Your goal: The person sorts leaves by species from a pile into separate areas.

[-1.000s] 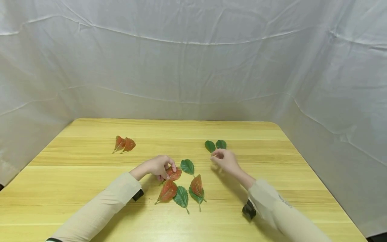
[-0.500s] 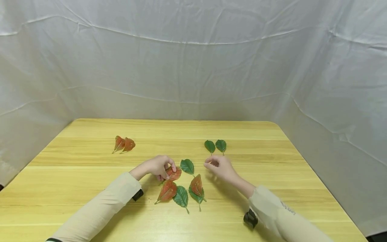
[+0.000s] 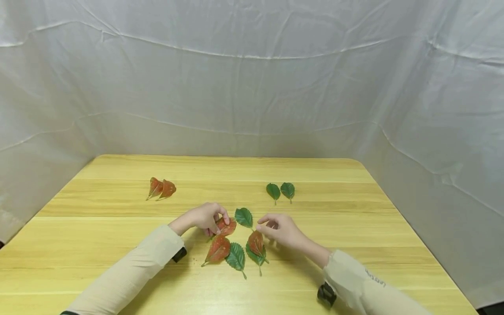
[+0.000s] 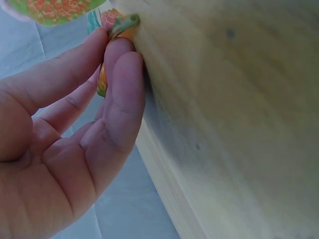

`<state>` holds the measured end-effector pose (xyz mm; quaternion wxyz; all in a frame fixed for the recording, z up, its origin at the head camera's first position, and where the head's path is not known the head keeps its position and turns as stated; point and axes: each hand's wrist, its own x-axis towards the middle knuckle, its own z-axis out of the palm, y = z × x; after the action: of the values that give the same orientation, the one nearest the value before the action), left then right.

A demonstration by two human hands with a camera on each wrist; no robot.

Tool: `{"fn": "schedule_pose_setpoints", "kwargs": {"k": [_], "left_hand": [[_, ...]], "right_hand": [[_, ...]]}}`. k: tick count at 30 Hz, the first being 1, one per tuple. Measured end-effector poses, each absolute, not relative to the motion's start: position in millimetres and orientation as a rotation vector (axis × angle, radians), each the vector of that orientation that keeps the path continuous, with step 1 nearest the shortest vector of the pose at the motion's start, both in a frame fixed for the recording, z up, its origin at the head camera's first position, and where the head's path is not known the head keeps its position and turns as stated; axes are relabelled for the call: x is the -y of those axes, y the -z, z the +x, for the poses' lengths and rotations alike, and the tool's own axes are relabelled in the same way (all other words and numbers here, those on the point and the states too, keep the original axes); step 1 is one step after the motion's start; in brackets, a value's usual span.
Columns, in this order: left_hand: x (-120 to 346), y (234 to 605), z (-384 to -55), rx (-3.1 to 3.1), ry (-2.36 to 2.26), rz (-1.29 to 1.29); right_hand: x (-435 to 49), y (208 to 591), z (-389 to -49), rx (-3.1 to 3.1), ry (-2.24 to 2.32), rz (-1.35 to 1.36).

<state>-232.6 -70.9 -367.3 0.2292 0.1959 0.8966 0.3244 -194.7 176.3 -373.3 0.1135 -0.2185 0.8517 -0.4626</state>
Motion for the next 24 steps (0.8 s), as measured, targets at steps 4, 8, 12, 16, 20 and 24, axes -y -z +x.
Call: {"fn": "schedule_pose_setpoints", "kwargs": {"k": [4,8,12,16,20,24], "left_hand": [[71.0,367.4,-232.6,-2.466,-0.89,0.54],[71.3,368.4,-232.4,-2.467,-0.889,0.544],[71.4,369.0,-232.4,-2.469,-0.891,0.545],[71.4,368.8,-232.3,-2.47,-0.892,0.551],[71.6,368.4,-232.2,-2.471,-0.891,0.559],[71.6,368.7,-232.4,-2.472,-0.891,0.561]], "right_hand": [[-173.4,373.5,-190.8,-2.465,1.348,-0.679],[-171.0,373.8,-187.4,-2.438,1.326,-0.713],[-169.5,373.4,-184.5,-2.443,1.287,-0.748],[-168.0,375.2,-184.4,-2.444,1.258,-0.802],[-167.2,377.8,-184.9,-2.435,1.241,-0.845],[-168.1,380.9,-185.0,-2.419,1.248,-0.847]]}}
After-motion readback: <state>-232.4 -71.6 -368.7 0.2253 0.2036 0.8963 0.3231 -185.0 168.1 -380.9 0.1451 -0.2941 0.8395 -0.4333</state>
